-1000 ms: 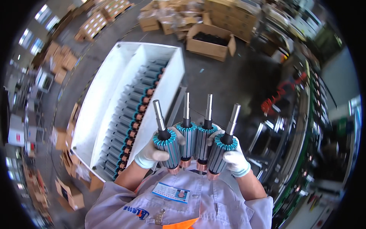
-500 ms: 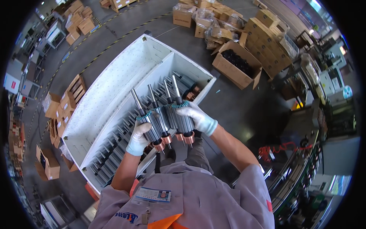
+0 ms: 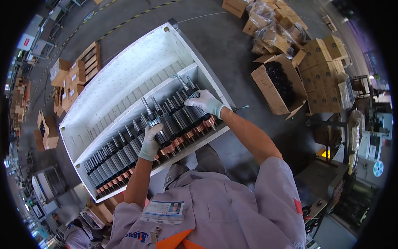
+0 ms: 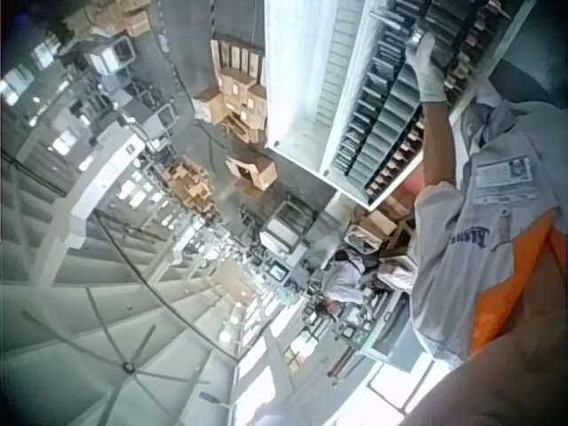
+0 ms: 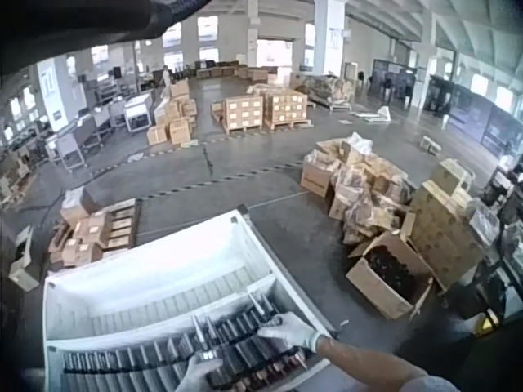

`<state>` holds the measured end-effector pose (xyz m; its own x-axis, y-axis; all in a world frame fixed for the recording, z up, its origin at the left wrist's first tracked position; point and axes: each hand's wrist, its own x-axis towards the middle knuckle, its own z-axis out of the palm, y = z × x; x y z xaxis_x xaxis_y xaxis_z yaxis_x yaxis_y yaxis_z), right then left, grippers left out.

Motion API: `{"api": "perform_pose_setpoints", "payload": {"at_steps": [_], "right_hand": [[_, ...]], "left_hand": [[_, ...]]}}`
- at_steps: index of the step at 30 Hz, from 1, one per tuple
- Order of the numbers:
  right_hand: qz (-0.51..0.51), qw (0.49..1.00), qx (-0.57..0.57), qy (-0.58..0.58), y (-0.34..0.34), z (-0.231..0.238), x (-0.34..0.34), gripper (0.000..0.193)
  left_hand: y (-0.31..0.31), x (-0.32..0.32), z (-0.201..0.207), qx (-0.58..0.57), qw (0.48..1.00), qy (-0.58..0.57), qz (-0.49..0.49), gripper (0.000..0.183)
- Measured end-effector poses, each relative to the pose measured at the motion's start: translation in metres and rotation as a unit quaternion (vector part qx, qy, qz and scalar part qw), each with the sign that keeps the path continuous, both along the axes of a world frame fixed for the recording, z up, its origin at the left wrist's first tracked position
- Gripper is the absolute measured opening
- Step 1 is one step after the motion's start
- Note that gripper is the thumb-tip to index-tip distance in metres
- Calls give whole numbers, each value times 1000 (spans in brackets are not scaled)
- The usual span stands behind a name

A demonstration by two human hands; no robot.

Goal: The person moves between various workstations to gather and assemble rotor components. They take rotor shafts from a bin, place individual gears onto them using a mechanical press, and then store the finished rotors in a tray.

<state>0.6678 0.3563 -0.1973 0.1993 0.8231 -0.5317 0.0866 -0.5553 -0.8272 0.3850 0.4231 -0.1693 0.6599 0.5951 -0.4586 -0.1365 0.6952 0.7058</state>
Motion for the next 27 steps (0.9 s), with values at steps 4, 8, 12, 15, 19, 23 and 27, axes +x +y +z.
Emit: {"api": "perform_pose_setpoints", "payload": {"at_steps": [4,8,12,15,19,23,27], "right_hand": [[93,957,-121,-246,13,-20,-5,80],[173,904,-209,-330,23,-16,-20,80],[182,873,-144,-430,13,7,-29,72],[311,818,-107,-472,18,-5,-6,58],[433,732,-92,-518,33,-1,-3,29],[331,863,25,-380,40,24,-44,46],[273,937,41,-214,13,-38,-72,73]], "left_hand": [[0,8,-17,-4,998,61,34,31],[-4,8,-30,-11,996,87,20,30],[-5,15,-28,-2,992,129,-3,28],[-3,17,-29,32,988,152,-13,26],[-10,17,-43,97,964,247,13,29],[-9,5,-57,159,896,413,33,58],[19,11,-25,214,781,558,-182,73]]}}
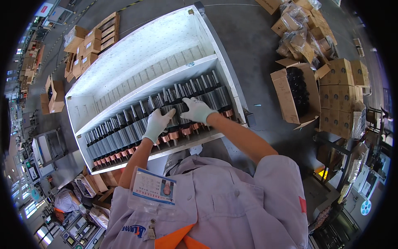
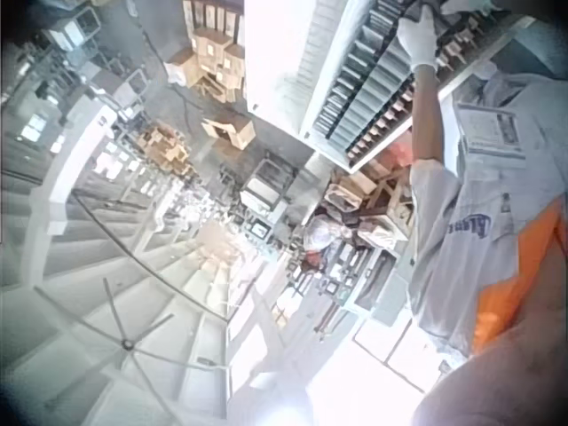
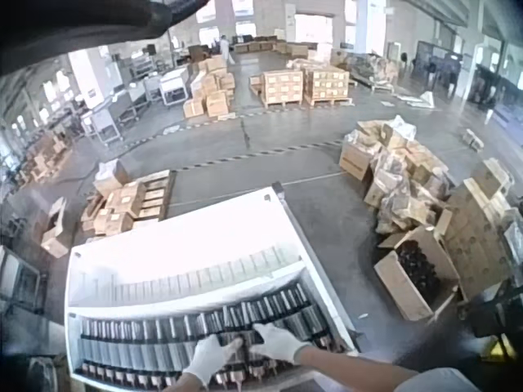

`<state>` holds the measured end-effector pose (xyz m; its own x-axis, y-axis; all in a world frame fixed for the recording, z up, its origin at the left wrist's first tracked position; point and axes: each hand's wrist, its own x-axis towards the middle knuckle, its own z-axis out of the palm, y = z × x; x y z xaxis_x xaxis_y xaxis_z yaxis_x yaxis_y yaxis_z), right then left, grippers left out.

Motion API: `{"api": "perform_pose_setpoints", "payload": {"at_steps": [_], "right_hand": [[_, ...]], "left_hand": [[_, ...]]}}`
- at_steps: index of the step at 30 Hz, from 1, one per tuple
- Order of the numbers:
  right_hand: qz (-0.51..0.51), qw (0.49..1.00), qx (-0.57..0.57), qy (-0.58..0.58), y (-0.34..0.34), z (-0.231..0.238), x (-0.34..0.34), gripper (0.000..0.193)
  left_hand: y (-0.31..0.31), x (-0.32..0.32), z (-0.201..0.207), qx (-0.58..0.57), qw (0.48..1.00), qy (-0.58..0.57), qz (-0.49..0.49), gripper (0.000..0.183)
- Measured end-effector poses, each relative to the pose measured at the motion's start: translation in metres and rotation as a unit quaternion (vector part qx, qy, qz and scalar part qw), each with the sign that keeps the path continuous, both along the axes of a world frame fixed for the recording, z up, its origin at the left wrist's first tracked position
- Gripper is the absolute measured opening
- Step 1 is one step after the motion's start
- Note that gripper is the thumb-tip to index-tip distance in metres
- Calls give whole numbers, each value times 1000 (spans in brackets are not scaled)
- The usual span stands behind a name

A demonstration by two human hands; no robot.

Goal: The person moves between various workstations to gather and assemble rotor components. They take rotor shafts from a bin, place individual gears onto them using a mechanical press, and then store the finished rotors in a tray.

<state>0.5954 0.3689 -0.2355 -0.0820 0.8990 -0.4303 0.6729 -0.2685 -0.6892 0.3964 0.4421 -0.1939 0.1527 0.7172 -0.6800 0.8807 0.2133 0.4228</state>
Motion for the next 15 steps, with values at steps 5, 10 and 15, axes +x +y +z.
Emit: {"api": "perform_pose_setpoints", "payload": {"at_steps": [5,10,15], "right_hand": [[-67,997,2,22,-5,3,-23,65],[-93,995,-11,-12,-5,8,-30,62],[-124,992,-4,-35,-10,13,-49,66]], "left_hand": [[3,6,34,67,933,177,-306,60],[-3,-3,19,134,938,133,-292,61],[-5,-13,-8,294,887,-20,-357,58]]}}
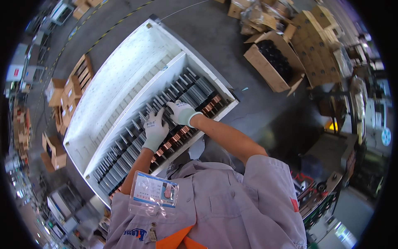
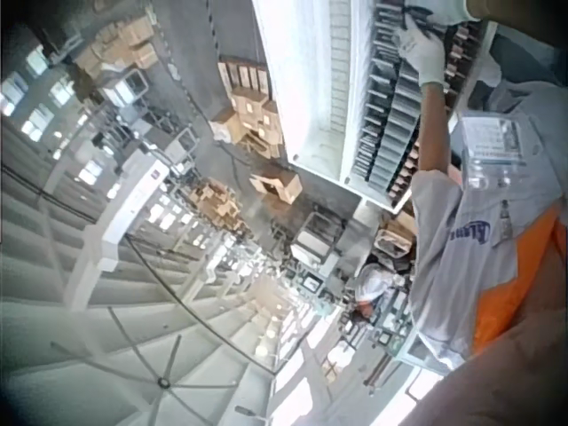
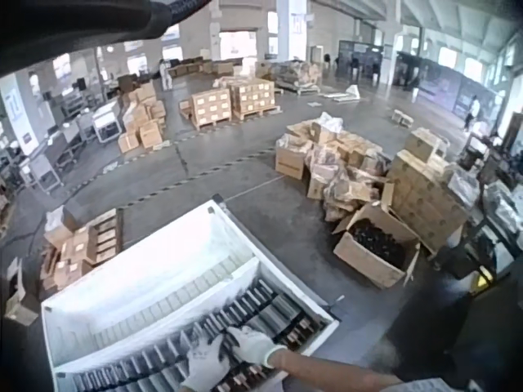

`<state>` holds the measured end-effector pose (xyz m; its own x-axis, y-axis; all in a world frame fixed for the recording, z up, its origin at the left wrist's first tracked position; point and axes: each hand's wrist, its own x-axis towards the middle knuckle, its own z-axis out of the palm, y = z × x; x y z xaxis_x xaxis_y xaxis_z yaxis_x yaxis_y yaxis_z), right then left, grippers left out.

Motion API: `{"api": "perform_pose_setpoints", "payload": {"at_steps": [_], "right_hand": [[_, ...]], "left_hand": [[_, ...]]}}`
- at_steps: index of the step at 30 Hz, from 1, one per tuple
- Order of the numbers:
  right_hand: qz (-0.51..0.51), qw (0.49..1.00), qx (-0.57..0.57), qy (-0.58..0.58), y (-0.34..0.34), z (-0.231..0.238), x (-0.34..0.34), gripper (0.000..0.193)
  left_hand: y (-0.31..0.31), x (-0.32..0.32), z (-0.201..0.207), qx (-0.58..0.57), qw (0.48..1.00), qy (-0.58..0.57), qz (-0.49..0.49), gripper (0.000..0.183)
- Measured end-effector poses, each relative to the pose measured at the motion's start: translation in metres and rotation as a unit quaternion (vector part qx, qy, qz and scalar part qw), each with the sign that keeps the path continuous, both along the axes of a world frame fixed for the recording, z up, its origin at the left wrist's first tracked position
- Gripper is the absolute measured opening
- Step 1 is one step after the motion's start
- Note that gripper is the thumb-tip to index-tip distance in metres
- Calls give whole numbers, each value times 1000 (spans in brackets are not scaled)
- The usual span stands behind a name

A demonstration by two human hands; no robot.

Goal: The person moves between various workstations to gather and assemble rotor components. They take rotor shafts from a bin, place individual gears onto them using a mechanical press, and then store the finished rotors in a tray.

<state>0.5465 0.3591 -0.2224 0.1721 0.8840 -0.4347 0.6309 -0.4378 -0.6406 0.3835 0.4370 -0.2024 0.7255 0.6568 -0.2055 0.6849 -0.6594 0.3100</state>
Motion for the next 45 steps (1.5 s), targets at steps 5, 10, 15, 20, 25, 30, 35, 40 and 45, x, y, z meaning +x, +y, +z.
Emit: {"api": "perform_pose_setpoints", "payload": {"at_steps": [5,10,15,20,25,30,35,40,45], "right_hand": [[-219,975,18,3,-11,17,-42,79],[-352,895,272,-14,-82,65,-98,66],[-543,811,213,40,-231,79,-172,41],[-709,637,274,128,-364,127,-279,28],[-861,383,334,-12,-502,174,-462,26],[-845,-54,503,-173,-639,209,-633,39],[-830,-190,518,-85,-783,154,-719,63],[-794,-169,583,43,-849,139,-688,51],[-746,-203,635,8,-879,122,-658,25]], "left_hand": [[42,-11,-2,-89,992,-14,-83,57],[62,-13,0,-88,963,-246,-67,52],[-47,19,54,-354,862,-330,-153,47],[-242,-17,96,-612,700,-68,-363,41],[-463,-106,149,-524,455,139,-707,48],[-694,-215,174,-411,323,39,-852,68],[-884,-275,173,-186,355,-198,-894,64],[-990,-291,149,43,448,-112,-886,86],[-1037,-263,128,-73,548,34,-833,65]]}}
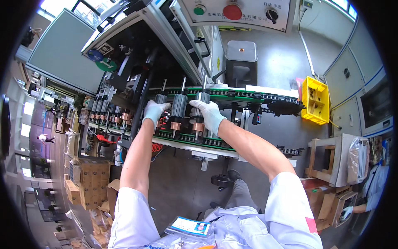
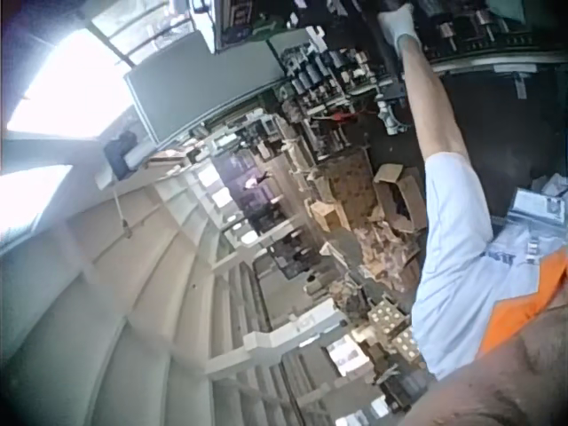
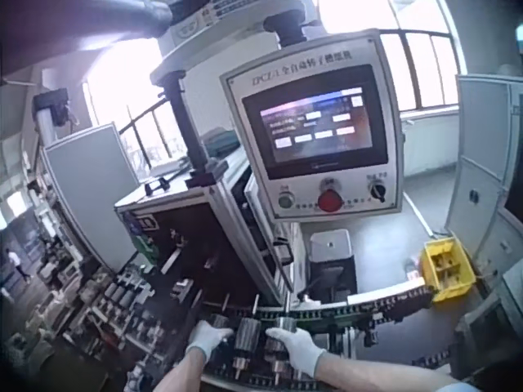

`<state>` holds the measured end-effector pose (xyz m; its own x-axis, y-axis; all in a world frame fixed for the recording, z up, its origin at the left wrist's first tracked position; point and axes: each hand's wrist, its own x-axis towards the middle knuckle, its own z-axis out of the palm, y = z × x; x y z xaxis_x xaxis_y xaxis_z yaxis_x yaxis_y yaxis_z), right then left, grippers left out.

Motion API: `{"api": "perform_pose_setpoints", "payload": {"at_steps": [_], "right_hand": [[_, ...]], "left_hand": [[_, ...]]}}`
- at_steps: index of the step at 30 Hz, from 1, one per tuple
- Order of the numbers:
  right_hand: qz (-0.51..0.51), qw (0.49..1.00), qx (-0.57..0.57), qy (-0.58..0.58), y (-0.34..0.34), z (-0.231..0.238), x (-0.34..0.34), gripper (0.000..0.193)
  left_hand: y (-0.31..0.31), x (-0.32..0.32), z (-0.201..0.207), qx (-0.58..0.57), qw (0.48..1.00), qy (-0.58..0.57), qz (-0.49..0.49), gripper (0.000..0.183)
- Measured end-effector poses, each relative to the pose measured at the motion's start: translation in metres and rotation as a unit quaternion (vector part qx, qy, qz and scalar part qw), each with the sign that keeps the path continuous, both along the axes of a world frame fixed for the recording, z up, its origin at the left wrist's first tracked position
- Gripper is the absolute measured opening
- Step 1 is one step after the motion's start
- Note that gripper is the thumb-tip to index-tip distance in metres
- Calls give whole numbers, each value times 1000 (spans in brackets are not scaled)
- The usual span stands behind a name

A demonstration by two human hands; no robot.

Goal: The person moves between various workstations to gather and assemble rotor components. They take rotor shafts from a bin, place individual gears onto them using a mechanical press, and then store the finished rotors in a tray.

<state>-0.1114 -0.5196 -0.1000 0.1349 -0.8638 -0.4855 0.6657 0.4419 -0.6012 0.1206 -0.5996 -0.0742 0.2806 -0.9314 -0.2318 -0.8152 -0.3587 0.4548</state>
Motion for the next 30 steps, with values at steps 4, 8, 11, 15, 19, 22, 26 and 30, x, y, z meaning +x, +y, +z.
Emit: {"api": "perform_pose_setpoints", "payload": {"at_steps": [4,8,11,15,19,22,26,30], "right_hand": [[10,997,-14,-69,-4,4,-6,27],[25,988,18,-154,-16,-9,17,26],[32,990,5,-137,-8,8,22,27],[56,990,-121,-49,27,44,-1,32],[214,961,-173,21,80,117,-1,39],[286,930,-222,70,114,130,37,52],[422,887,-183,34,157,156,115,58],[562,810,-164,28,208,160,207,61]], "left_hand": [[6,-13,18,80,935,346,-14,42],[17,-26,38,122,873,468,-64,38],[35,-24,48,78,880,464,-55,33],[90,-42,72,-13,852,519,-64,35],[188,-23,114,-84,834,545,-18,42],[263,2,130,-157,810,557,97,44],[359,56,143,-210,776,551,223,46],[456,110,146,-289,735,520,326,43]]}}
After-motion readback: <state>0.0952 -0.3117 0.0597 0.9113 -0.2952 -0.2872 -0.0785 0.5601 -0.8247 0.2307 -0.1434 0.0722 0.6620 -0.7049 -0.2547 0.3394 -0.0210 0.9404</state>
